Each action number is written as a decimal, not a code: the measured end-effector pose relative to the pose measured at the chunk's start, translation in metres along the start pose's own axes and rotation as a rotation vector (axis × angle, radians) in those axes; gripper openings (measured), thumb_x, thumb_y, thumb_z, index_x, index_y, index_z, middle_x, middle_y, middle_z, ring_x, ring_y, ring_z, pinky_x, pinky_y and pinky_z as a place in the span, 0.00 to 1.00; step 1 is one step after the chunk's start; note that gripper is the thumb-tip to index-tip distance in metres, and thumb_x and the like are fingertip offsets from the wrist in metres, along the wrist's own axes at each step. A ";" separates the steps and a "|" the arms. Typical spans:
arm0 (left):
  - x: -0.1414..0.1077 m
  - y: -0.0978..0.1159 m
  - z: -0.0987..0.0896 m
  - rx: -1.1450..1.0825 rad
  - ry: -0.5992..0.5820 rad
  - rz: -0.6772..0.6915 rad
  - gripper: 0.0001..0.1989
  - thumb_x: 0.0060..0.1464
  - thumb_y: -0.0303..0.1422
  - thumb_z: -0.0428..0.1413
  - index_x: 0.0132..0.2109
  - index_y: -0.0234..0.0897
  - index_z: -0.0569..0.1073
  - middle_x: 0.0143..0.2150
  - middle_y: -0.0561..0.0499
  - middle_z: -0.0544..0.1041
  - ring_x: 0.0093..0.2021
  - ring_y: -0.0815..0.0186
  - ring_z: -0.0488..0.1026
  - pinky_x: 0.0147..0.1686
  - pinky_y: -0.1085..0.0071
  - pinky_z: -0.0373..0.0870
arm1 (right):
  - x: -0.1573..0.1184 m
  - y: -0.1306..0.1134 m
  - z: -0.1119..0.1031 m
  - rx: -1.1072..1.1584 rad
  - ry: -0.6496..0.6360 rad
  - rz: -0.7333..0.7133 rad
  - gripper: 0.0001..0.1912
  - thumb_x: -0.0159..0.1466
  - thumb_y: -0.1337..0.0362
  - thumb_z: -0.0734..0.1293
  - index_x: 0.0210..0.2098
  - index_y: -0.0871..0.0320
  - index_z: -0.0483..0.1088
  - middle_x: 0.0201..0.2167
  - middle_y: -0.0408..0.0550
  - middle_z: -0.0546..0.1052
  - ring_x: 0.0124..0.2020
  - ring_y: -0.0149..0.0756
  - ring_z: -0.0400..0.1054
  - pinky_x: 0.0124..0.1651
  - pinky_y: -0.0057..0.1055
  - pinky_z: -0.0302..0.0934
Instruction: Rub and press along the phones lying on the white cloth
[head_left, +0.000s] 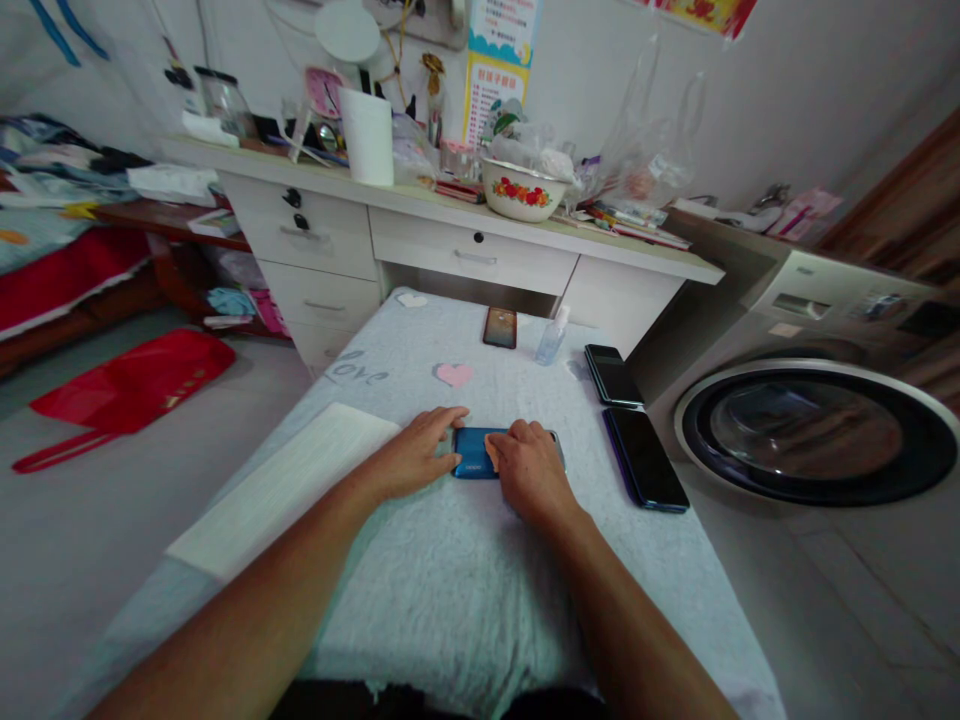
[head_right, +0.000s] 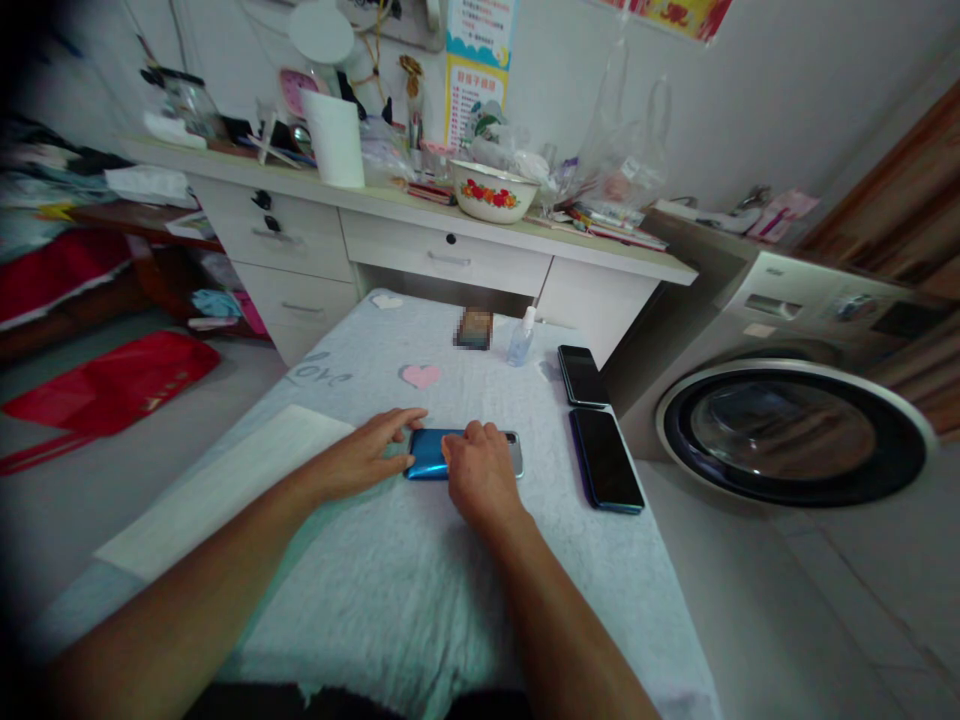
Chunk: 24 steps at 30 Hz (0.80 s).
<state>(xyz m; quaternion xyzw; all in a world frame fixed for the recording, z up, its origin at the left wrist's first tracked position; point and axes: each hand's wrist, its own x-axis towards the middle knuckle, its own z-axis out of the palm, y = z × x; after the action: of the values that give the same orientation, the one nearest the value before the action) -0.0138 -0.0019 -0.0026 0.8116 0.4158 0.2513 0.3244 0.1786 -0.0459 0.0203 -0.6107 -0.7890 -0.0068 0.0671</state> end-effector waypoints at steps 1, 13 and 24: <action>0.000 0.000 0.000 0.001 -0.001 -0.001 0.30 0.49 0.29 0.54 0.60 0.40 0.62 0.52 0.45 0.71 0.50 0.58 0.68 0.48 0.61 0.68 | 0.000 0.000 -0.001 -0.002 0.000 0.004 0.18 0.71 0.61 0.54 0.47 0.51 0.74 0.36 0.50 0.71 0.38 0.39 0.61 0.42 0.34 0.50; 0.000 0.001 -0.001 0.006 -0.018 -0.012 0.30 0.49 0.30 0.53 0.60 0.40 0.61 0.53 0.45 0.70 0.50 0.58 0.67 0.48 0.61 0.68 | 0.001 0.001 -0.002 0.039 -0.017 0.016 0.15 0.70 0.61 0.56 0.44 0.53 0.74 0.36 0.49 0.71 0.40 0.37 0.62 0.44 0.32 0.51; 0.000 0.005 -0.002 -0.003 -0.029 -0.026 0.30 0.49 0.30 0.53 0.60 0.38 0.61 0.53 0.44 0.70 0.51 0.57 0.67 0.48 0.60 0.68 | -0.002 0.003 -0.002 0.038 0.004 -0.015 0.15 0.69 0.60 0.57 0.44 0.53 0.75 0.35 0.50 0.71 0.39 0.38 0.61 0.43 0.32 0.51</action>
<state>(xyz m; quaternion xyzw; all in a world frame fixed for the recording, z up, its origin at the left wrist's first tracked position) -0.0127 -0.0035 0.0027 0.8093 0.4211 0.2359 0.3348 0.1817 -0.0470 0.0216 -0.6034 -0.7934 0.0065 0.0805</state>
